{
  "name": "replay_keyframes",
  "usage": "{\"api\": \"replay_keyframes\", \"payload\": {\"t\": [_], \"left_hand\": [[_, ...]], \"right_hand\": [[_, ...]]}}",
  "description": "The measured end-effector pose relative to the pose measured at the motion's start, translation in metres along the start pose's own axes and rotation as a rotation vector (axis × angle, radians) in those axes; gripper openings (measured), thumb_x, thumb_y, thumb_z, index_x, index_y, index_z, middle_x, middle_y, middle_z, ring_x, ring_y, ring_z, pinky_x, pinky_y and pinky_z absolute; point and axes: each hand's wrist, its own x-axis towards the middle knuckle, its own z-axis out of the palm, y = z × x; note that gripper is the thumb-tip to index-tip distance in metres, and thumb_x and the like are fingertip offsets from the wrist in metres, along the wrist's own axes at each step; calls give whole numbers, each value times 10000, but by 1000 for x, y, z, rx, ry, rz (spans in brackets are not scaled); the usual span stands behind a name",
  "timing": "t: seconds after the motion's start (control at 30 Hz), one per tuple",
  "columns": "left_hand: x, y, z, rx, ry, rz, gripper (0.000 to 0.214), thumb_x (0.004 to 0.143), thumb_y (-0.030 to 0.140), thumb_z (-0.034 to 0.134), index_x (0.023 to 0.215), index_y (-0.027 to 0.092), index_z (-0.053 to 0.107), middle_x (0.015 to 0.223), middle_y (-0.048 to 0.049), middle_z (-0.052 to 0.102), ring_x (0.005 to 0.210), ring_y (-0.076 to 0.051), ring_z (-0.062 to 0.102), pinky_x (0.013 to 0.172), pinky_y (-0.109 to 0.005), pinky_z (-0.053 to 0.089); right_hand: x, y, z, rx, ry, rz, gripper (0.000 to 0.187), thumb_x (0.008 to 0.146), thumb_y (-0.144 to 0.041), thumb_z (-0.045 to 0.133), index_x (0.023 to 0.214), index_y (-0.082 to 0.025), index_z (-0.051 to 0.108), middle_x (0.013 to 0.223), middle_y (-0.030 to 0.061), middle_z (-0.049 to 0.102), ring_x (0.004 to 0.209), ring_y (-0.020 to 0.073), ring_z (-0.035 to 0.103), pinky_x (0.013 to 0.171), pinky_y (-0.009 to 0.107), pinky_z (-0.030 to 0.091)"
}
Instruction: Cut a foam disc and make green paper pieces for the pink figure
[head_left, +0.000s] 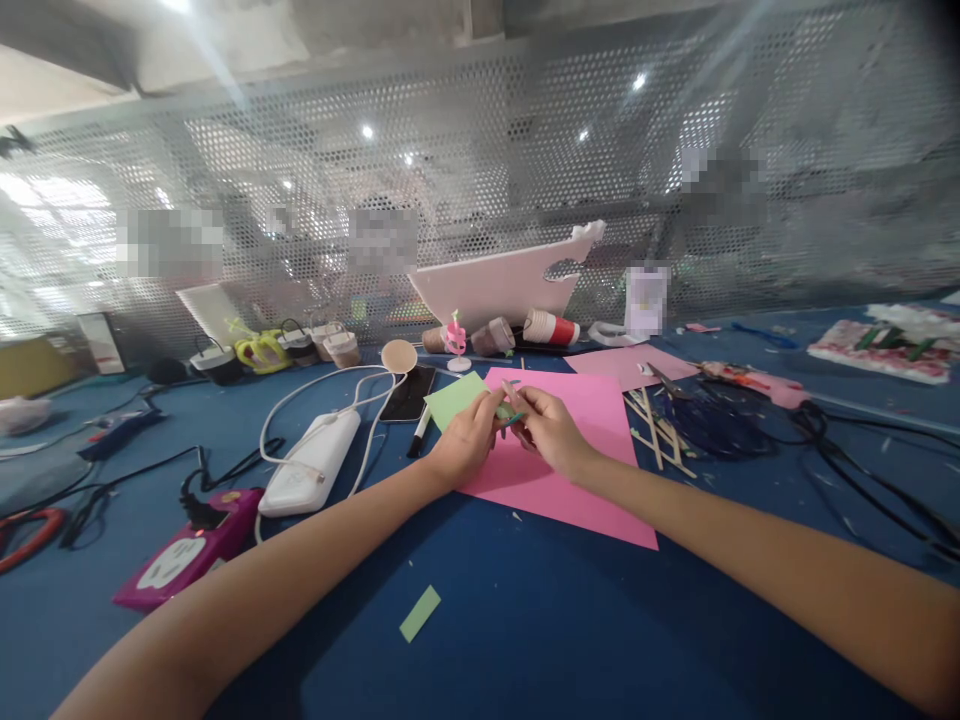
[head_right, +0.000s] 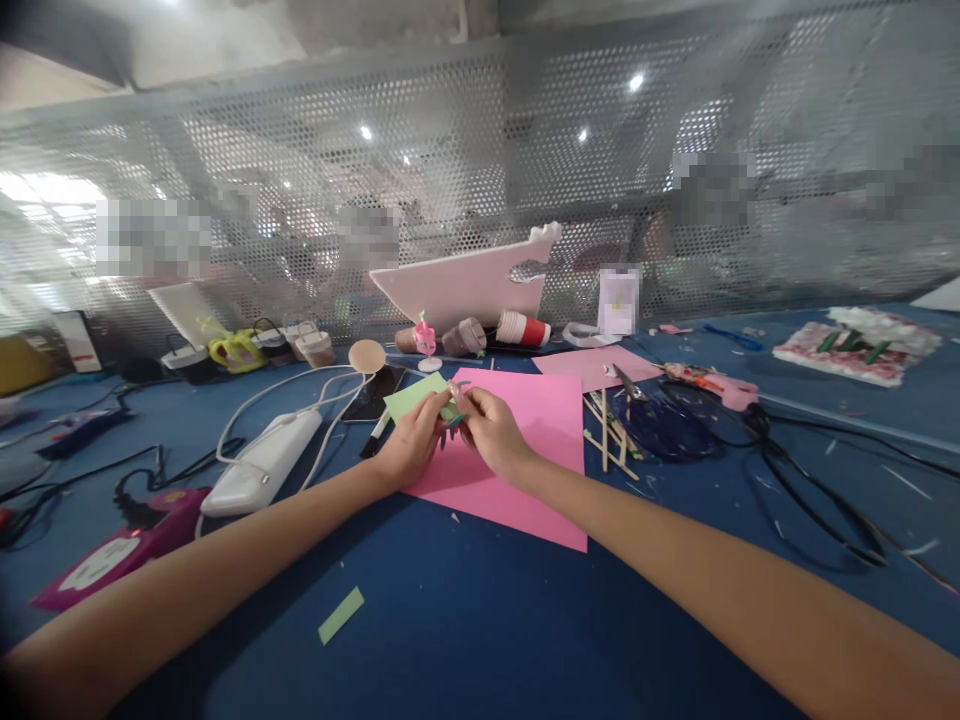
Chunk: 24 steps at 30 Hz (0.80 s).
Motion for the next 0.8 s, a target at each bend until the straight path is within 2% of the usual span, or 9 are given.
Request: {"api": "replay_keyframes", "payload": {"t": [0.17,0.23,0.33,0.43,0.57,0.67,0.73,0.8], "left_hand": [[0,2,1,37,-14,18,443,914,198,317,1352,133,350,957,-100,576,744,-168,566,676,-286,469],[0,5,0,89,13,-5,419,920,205,336,1332,132,362,962,-101,590,757,-165,575,676,-272,459],[0,9,-1,235,42,-30,239,936,246,354,1086,145,511,840,-68,604,683,-155,569,601,-252,423],[0,12,0,403,40,-3,244,955,264,321,826,176,508,693,-31,571,598,-148,543,541,-248,380],[0,14,0,498,32,11,246,955,228,314,791,185,493,660,-25,568,588,-148,547,539,-248,377],[0,14,-1,415,31,-17,222,956,245,315,944,161,519,756,-47,604,636,-153,576,552,-251,402],[1,15,-1,253,58,-42,278,953,307,334,1122,141,479,903,-82,621,707,-156,597,603,-261,442],[2,16,0,27,69,-117,347,950,374,338,1179,140,451,925,-82,619,709,-149,596,631,-269,463]], "right_hand": [[-3,6,1,-156,104,-129,400,861,-557,488,656,-217,440,468,-53,430,385,83,354,374,223,272],[-4,7,0,-230,137,-166,375,881,-510,476,650,-216,445,480,-48,438,397,87,361,388,227,279],[-5,5,-1,-288,166,-203,362,895,-465,471,634,-216,444,473,-48,433,406,91,374,407,230,289],[-6,4,0,-296,185,-223,375,907,-463,454,626,-215,441,459,-52,427,403,91,379,417,229,299],[-7,1,2,-296,209,-222,413,901,-498,458,600,-217,420,442,-57,413,391,86,370,422,229,303],[-5,0,0,-316,208,-228,422,891,-515,465,596,-218,418,444,-58,410,396,89,367,435,235,305],[-4,0,-2,-337,196,-242,399,886,-505,474,612,-218,427,458,-58,419,406,93,369,445,239,307],[-4,1,-4,-368,172,-255,379,885,-485,478,621,-216,434,477,-51,441,421,97,381,458,243,313]]}}
